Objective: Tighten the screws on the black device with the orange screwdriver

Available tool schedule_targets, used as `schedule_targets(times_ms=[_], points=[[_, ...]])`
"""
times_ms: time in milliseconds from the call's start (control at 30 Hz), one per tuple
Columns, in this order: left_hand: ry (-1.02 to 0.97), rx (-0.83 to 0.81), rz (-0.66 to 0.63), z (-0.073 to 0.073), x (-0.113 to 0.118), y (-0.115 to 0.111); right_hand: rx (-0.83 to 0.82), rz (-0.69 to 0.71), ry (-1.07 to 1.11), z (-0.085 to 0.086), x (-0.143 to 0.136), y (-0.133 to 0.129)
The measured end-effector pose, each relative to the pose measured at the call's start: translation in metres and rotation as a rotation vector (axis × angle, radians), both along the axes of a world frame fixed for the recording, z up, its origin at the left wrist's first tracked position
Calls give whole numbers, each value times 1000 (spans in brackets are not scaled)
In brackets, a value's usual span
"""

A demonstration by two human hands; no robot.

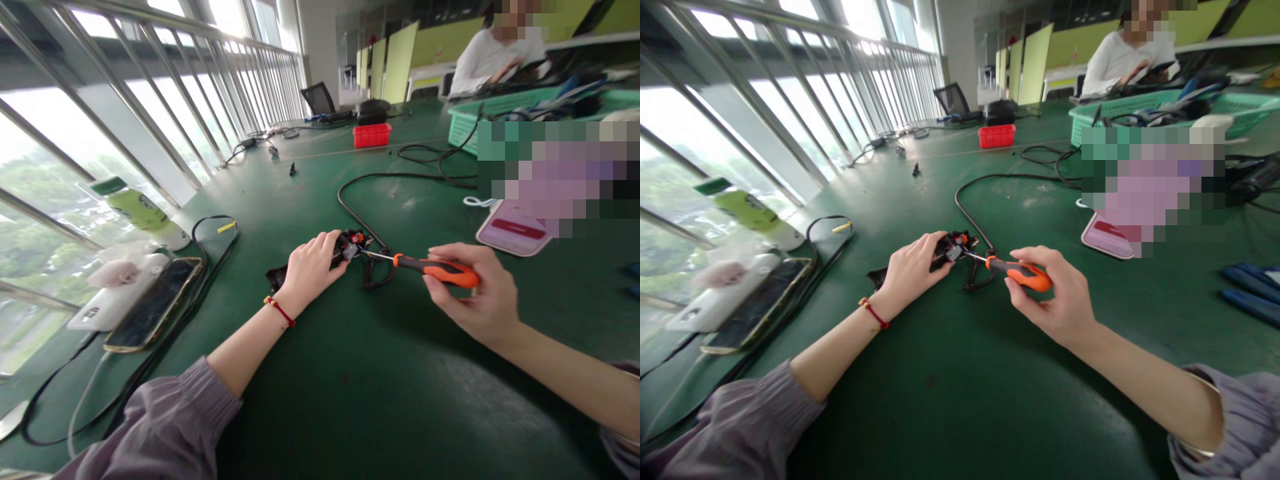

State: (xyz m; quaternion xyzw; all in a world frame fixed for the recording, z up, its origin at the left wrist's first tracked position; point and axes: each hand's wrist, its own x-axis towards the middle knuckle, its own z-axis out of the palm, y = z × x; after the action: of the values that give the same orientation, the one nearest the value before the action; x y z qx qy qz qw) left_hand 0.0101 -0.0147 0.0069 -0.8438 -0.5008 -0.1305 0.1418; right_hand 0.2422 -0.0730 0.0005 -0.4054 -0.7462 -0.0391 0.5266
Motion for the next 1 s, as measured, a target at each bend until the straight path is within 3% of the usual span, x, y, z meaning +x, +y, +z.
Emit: schedule_targets(times_ms=[133, 267, 367, 567, 767, 1000], points=[[22, 8, -43, 0, 1, 5, 54, -20, 51, -1, -2, 1], [5, 28, -50, -2, 2, 6, -39, -11, -22, 1, 0, -1], [-49, 20, 0, -1, 2, 4, -70, 9, -39, 2, 1, -2], [-14, -2, 80, 3, 3, -2, 31, -4, 11, 1, 1, -1], [18, 6, 58, 2, 3, -4, -46, 2, -66, 1, 2, -2], [32, 28, 28, 0, 1, -4, 11, 23, 1, 0, 1, -1]])
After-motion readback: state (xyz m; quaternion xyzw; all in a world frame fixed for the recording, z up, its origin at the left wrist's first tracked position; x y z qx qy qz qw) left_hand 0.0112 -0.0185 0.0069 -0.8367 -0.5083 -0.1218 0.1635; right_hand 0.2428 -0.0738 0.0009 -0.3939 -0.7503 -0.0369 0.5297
